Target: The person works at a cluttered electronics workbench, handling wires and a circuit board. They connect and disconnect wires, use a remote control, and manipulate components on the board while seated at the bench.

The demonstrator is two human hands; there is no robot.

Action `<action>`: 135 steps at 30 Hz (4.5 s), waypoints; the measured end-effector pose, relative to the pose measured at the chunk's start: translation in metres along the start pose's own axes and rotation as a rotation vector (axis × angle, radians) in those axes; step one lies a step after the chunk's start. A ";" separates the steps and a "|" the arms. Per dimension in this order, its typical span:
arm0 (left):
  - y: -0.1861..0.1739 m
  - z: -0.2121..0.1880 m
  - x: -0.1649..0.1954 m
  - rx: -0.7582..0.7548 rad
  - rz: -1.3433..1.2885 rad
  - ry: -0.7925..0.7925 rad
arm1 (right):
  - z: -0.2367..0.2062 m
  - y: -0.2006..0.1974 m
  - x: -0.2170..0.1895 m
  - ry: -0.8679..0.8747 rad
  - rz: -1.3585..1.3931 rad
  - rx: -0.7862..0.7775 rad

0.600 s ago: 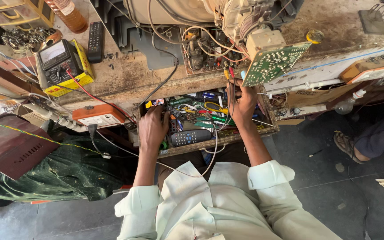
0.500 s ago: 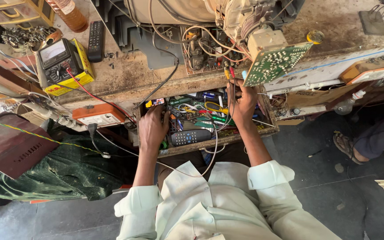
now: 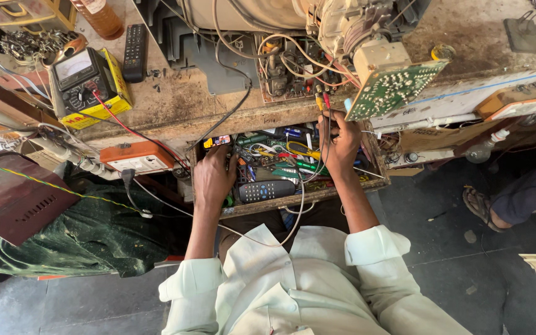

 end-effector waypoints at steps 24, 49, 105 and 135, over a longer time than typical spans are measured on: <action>0.007 -0.001 -0.006 -0.024 -0.021 -0.017 | -0.001 0.000 0.003 0.010 0.001 0.005; 0.002 -0.002 -0.001 -0.016 -0.048 -0.006 | -0.002 0.000 0.002 0.003 -0.003 0.002; -0.002 -0.003 0.010 -0.030 -0.126 0.086 | -0.005 -0.001 0.007 -0.013 0.079 0.002; 0.052 0.029 0.009 -0.487 1.013 0.601 | -0.007 0.001 0.007 -0.048 -0.107 0.015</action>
Point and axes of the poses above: each hand's wrist, its own z-axis towards the middle knuckle, its own y-axis out of the palm, x = y × z, the point moved 4 cm from there along z, towards the middle knuckle, and after that the axes turned 2 degrees about z, right-handed, at the moved point
